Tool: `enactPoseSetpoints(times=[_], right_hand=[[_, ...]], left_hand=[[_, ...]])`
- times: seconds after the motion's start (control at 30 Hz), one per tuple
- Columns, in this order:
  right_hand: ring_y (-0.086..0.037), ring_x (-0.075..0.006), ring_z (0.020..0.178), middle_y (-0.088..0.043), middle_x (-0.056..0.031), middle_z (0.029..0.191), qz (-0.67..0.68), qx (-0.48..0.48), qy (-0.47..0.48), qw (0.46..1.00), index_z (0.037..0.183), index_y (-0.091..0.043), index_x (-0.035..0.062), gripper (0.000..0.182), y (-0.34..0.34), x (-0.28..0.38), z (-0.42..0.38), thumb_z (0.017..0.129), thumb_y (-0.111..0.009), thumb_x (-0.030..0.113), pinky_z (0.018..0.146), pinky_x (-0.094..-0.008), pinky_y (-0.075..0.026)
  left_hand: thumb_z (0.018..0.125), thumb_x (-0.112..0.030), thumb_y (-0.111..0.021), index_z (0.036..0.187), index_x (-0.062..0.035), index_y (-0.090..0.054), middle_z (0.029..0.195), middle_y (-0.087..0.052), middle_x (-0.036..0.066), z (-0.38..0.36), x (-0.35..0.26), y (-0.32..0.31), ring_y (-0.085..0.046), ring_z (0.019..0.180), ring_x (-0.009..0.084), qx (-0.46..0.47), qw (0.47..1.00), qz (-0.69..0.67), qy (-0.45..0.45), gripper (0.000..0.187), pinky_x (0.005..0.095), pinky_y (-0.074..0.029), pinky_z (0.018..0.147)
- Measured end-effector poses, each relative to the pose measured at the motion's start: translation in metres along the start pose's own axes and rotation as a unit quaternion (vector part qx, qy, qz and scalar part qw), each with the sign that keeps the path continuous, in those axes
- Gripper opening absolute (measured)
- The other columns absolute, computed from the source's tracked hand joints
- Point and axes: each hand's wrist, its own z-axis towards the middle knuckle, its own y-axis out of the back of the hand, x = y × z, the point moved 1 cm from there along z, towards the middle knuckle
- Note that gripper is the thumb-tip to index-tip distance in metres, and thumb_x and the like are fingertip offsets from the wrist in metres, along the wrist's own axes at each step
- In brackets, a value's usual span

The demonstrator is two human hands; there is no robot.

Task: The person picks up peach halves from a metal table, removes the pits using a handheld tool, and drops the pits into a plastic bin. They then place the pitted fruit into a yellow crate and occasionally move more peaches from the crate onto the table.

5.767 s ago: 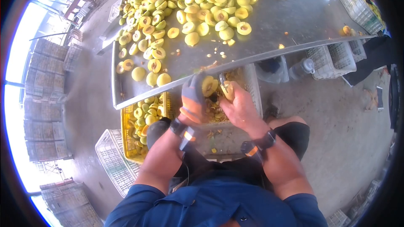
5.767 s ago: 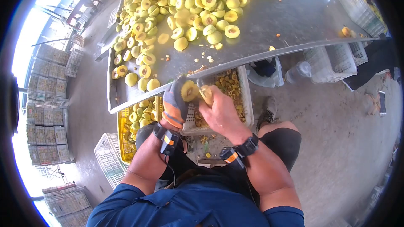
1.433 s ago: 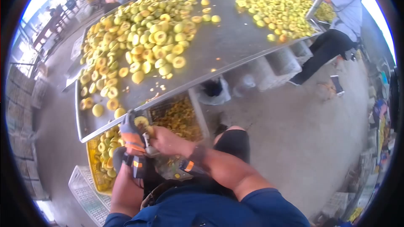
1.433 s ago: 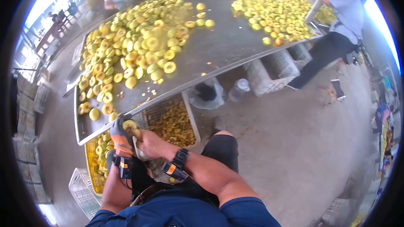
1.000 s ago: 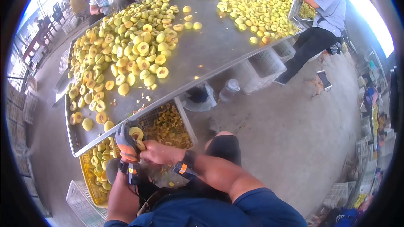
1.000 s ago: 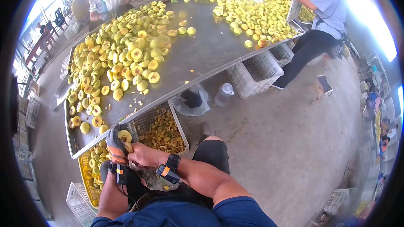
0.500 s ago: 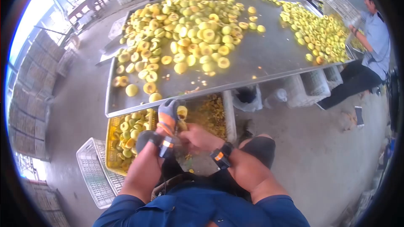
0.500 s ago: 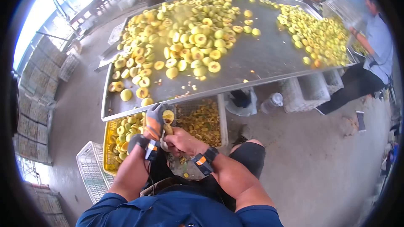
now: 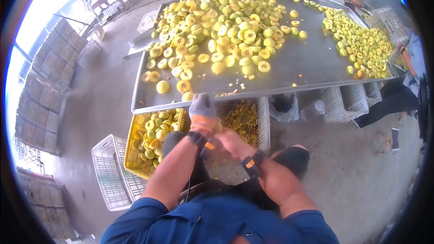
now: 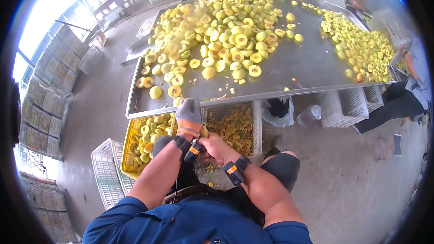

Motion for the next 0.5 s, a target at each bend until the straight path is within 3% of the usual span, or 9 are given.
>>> enactPoseSetpoints(times=[0.07,0.1,0.13,0.2,0.27,0.33,0.37,0.47,0.5], right_hand=[[-0.063,-0.0136,0.066,-0.068,-0.0017,0.087,-0.043,-0.02,-0.015,0.999,0.117,-0.069,0.0055,0.018,0.007,0.006,-0.004,0.105,-0.062,0.017,0.056,-0.0301,-0.051],[-0.058,-0.014,0.056,-0.065,-0.0025,0.078,-0.02,0.025,-0.008,0.999,0.111,-0.067,0.0039,0.015,0.011,0.009,-0.006,0.103,-0.062,0.015,0.049,-0.0309,-0.047],[-0.057,-0.0133,0.055,-0.064,-0.0021,0.077,-0.076,-0.004,0.032,0.997,0.109,-0.067,0.0031,0.015,0.011,0.014,-0.011,0.102,-0.063,0.015,0.048,-0.031,-0.046],[-0.056,-0.0119,0.054,-0.062,-0.0012,0.074,-0.186,-0.059,0.12,0.973,0.105,-0.066,0.0016,0.014,0.009,0.026,-0.019,0.101,-0.063,0.015,0.047,-0.0311,-0.044],[-0.066,-0.0321,0.064,-0.068,-0.0171,0.078,-0.368,-0.123,0.191,0.902,0.102,-0.064,-0.0052,0.022,0.053,-0.018,0.017,0.094,-0.065,0.015,0.058,-0.0438,-0.05],[-0.068,-0.0453,0.073,-0.069,-0.0264,0.082,-0.529,-0.201,0.227,0.793,0.102,-0.063,-0.0079,0.026,0.099,-0.071,0.048,0.092,-0.064,0.015,0.067,-0.0515,-0.054],[-0.069,-0.054,0.105,-0.071,-0.0373,0.108,-0.495,-0.223,0.123,0.831,0.111,-0.065,-0.0092,0.035,0.085,-0.049,0.034,0.092,-0.066,0.019,0.091,-0.0548,-0.056],[-0.069,-0.0539,0.106,-0.071,-0.0374,0.109,-0.514,-0.223,0.062,0.826,0.113,-0.065,-0.0087,0.035,0.083,-0.031,0.034,0.092,-0.066,0.02,0.092,-0.0564,-0.055],[-0.068,-0.0534,0.109,-0.07,-0.0382,0.11,-0.507,-0.234,0.08,0.826,0.113,-0.065,-0.0084,0.034,0.081,-0.026,0.026,0.093,-0.065,0.019,0.093,-0.0577,-0.055]], left_hand=[[0.099,-0.013,-0.066,0.102,-0.0061,-0.076,0.098,-0.076,0.016,0.012,0.015,-0.003,-0.073,0.093,0.0366,-0.006,0.994,0.087,-0.065,0.012,0.0454,-0.057,0.081],[0.099,-0.014,-0.067,0.1,-0.006,-0.077,0.1,-0.076,0.017,0.02,0.038,-0.009,-0.073,0.093,0.0364,0.005,0.987,0.141,-0.079,0.013,0.0447,-0.057,0.081],[0.099,-0.015,-0.068,0.099,-0.0058,-0.078,0.101,-0.076,0.017,0.028,0.054,-0.011,-0.073,0.093,0.0363,0.013,0.977,0.192,-0.093,0.013,0.0441,-0.056,0.081],[0.099,-0.021,-0.068,0.101,-0.0034,-0.079,0.097,-0.078,0.02,0.043,0.063,-0.006,-0.074,0.09,0.034,0.021,1.0,-0.004,-0.016,0.02,0.0418,-0.056,0.081],[0.099,-0.024,-0.068,0.104,-0.0016,-0.079,0.096,-0.079,0.02,0.042,0.068,0.007,-0.074,0.088,0.0301,0.038,0.987,-0.145,0.051,0.025,0.0395,-0.055,0.081],[0.099,-0.023,-0.069,0.107,-0.0005,-0.079,0.098,-0.08,0.017,0.043,0.053,0.033,-0.073,0.087,0.0246,0.065,0.965,-0.234,0.104,0.026,0.0373,-0.055,0.082],[0.1,-0.023,-0.07,0.106,0.0005,-0.079,0.095,-0.08,0.014,0.038,0.053,0.049,-0.071,0.084,0.0196,0.043,0.969,-0.219,0.103,0.026,0.0352,-0.055,0.081],[0.101,-0.022,-0.07,0.107,0.0006,-0.08,0.089,-0.078,0.012,0.031,0.094,0.092,-0.067,0.081,0.0164,0.025,0.983,-0.169,0.067,0.025,0.0332,-0.054,0.077],[0.102,-0.02,-0.071,0.106,0.0014,-0.08,0.091,-0.08,0.01,0.028,0.112,0.106,-0.069,0.082,0.0149,0.036,0.98,-0.164,0.105,0.024,0.0317,-0.055,0.076]])
